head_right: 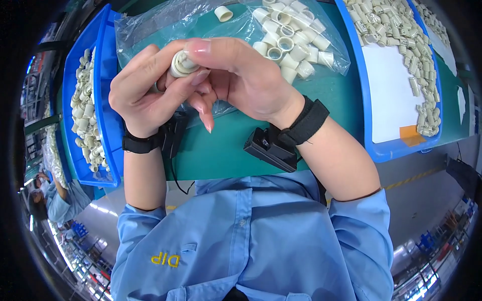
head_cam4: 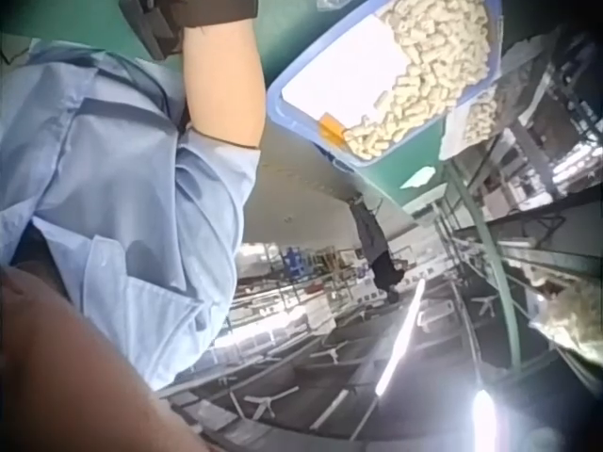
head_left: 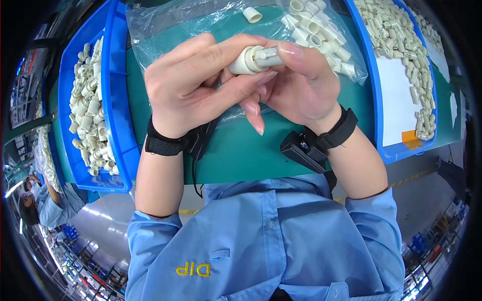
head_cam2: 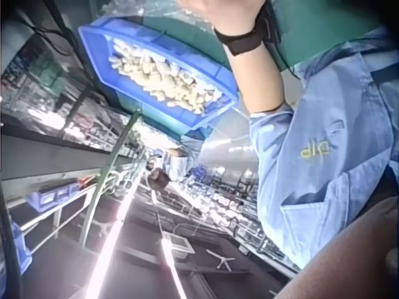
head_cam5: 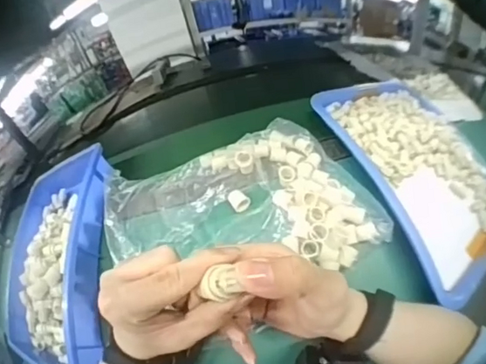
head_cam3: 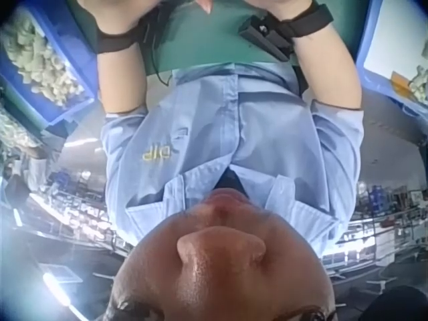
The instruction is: Manually assembling small white plastic components by snapping them together at a factory workbench.
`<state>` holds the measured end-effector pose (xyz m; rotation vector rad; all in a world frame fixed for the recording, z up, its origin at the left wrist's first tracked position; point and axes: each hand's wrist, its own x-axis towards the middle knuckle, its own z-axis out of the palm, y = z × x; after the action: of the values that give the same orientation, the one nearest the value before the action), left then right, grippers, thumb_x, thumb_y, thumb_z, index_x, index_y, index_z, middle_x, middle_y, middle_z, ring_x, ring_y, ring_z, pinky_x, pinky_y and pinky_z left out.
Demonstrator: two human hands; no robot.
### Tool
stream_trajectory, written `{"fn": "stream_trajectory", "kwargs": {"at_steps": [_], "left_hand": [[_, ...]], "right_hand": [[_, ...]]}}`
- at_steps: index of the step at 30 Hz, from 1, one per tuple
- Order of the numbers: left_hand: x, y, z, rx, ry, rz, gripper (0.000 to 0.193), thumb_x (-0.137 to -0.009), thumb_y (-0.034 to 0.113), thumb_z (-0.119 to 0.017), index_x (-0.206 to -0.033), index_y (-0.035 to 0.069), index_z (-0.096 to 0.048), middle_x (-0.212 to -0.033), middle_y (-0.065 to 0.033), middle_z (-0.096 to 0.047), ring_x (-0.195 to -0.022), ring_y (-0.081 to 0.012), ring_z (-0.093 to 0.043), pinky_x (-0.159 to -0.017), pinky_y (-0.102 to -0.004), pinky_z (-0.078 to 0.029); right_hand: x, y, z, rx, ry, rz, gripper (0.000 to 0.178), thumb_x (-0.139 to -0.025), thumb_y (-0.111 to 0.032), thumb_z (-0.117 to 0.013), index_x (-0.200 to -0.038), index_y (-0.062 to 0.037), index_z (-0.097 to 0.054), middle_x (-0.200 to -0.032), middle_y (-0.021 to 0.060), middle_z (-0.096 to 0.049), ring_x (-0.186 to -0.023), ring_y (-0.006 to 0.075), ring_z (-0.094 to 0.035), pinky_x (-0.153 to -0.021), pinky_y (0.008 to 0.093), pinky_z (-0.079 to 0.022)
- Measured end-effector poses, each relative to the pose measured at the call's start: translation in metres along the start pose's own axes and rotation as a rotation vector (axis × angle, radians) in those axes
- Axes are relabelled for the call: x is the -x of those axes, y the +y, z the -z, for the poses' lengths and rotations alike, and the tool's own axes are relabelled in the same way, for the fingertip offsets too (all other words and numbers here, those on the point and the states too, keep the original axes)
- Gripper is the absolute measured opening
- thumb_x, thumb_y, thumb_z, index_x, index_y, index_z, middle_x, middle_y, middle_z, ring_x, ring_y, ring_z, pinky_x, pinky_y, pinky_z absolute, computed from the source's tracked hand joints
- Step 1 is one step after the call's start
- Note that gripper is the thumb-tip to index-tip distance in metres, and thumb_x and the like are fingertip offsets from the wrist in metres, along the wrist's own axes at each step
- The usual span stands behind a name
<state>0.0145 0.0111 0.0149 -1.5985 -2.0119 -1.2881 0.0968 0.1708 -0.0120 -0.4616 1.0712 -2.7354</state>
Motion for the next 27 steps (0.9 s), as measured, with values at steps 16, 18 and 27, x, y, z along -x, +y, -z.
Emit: {"fn": "stream_trajectory", "kwargs": {"at_steps": [16,18,27], "left_hand": [[0.032,0.092,0.149,-0.642,-0.175,0.242,0.031,-0.079,0.009,-0.075,-0.104,-0.008,-0.069,-0.079,-0.0108,-0.064,-0.067,-0.0175,-0.055,-0.062,-0.0259,-0.042],[0.040,0.065,0.176,-0.714,-0.189,0.419,0.032,-0.080,0.013,-0.076,-0.104,-0.006,-0.069,-0.078,-0.0094,-0.063,-0.065,-0.0164,-0.053,-0.060,-0.0268,-0.042],[0.039,0.013,0.204,-1.148,-0.340,0.743,0.045,-0.084,0.034,-0.077,-0.120,0.007,-0.070,-0.061,-0.0067,-0.051,-0.056,-0.0136,-0.047,-0.055,-0.0294,-0.041]], "right_hand": [[0.125,-0.136,-0.024,1.701,0.639,-0.064,0.011,-0.091,-0.011,-0.067,-0.093,0.0004,-0.066,-0.081,0.0077,-0.066,-0.075,0.0142,-0.062,-0.067,0.0279,-0.049],[0.192,-0.169,0.018,2.124,0.778,-0.057,0.015,-0.089,-0.010,-0.068,-0.100,-0.0003,-0.065,-0.089,0.0111,-0.068,-0.082,0.0221,-0.067,-0.075,0.0325,-0.053],[0.300,-0.229,0.113,2.181,0.966,-0.617,0.031,-0.080,-0.003,-0.068,-0.110,-0.0005,-0.063,-0.098,0.0174,-0.067,-0.089,0.0336,-0.065,-0.081,0.0373,-0.052]]}}
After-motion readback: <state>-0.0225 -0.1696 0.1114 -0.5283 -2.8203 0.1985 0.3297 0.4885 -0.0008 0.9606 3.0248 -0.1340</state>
